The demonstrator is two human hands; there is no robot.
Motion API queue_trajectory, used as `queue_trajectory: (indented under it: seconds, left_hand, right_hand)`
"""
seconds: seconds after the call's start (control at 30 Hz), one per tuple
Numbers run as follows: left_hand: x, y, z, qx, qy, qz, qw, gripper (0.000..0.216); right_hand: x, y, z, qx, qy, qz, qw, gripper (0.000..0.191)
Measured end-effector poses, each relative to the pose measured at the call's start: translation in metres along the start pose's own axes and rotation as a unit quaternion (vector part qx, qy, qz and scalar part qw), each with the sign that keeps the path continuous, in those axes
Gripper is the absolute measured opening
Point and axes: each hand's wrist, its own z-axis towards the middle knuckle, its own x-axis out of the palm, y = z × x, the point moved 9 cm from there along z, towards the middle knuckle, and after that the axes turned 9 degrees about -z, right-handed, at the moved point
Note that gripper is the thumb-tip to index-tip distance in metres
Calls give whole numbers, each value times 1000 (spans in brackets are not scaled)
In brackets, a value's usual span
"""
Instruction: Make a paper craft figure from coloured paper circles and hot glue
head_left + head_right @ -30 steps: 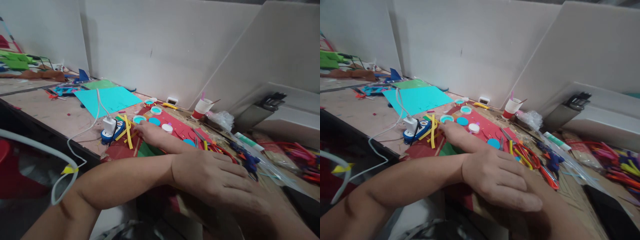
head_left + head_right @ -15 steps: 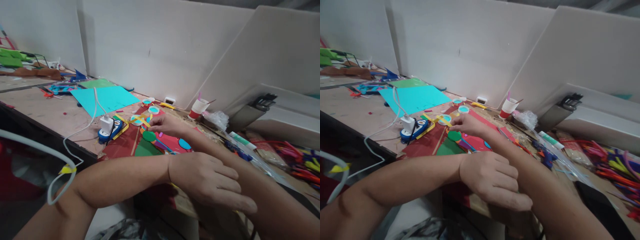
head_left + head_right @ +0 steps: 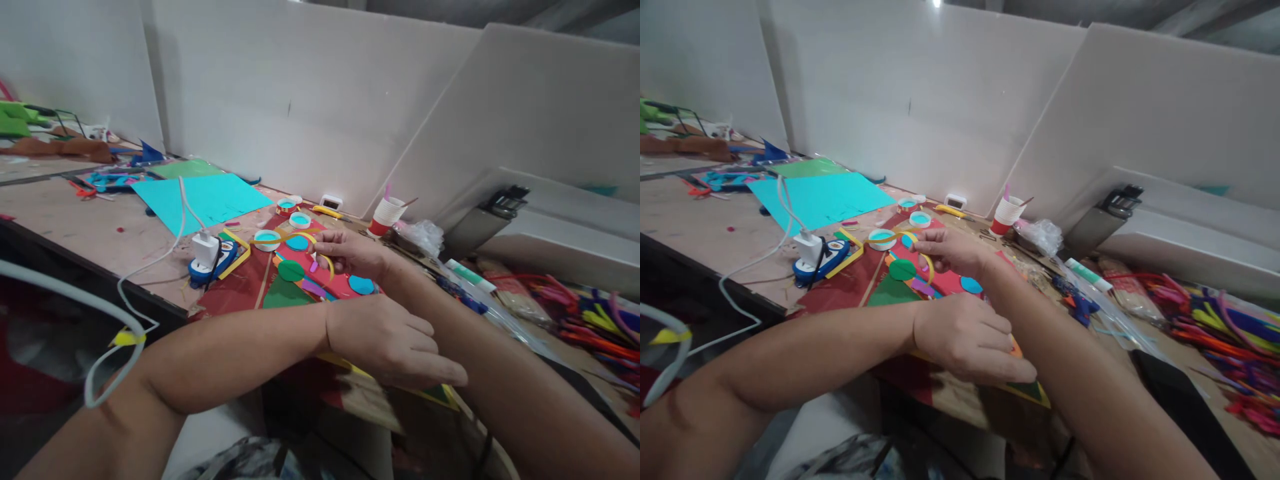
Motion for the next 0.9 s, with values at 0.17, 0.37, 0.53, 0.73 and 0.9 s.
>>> queue_trajectory:
  seconds: [0.17,0.37,0.53,0.73,0.9]
  left_hand:
    - [7,6,-3,-28,7,-30,999,28]
    - [7,-4,-4,13,-22,-55,998,33]
    - [16,-13,1,18,-1,-86,996,36]
    - [33,-23,3,40,54,-78,995,33]
    - [36,-25,7,45,97,-80,991,28]
  right_hand:
    - [6,6,-22,9,65,-8,998,32]
    - [2,14,-37,-9,73,-35,997,31]
    - [-22,28,-38,-82,-75,-19,994,20]
    - [0,5,-20,26,-93,-170,981,8]
    - [30,-18,-3,149,-16,-415,898,32]
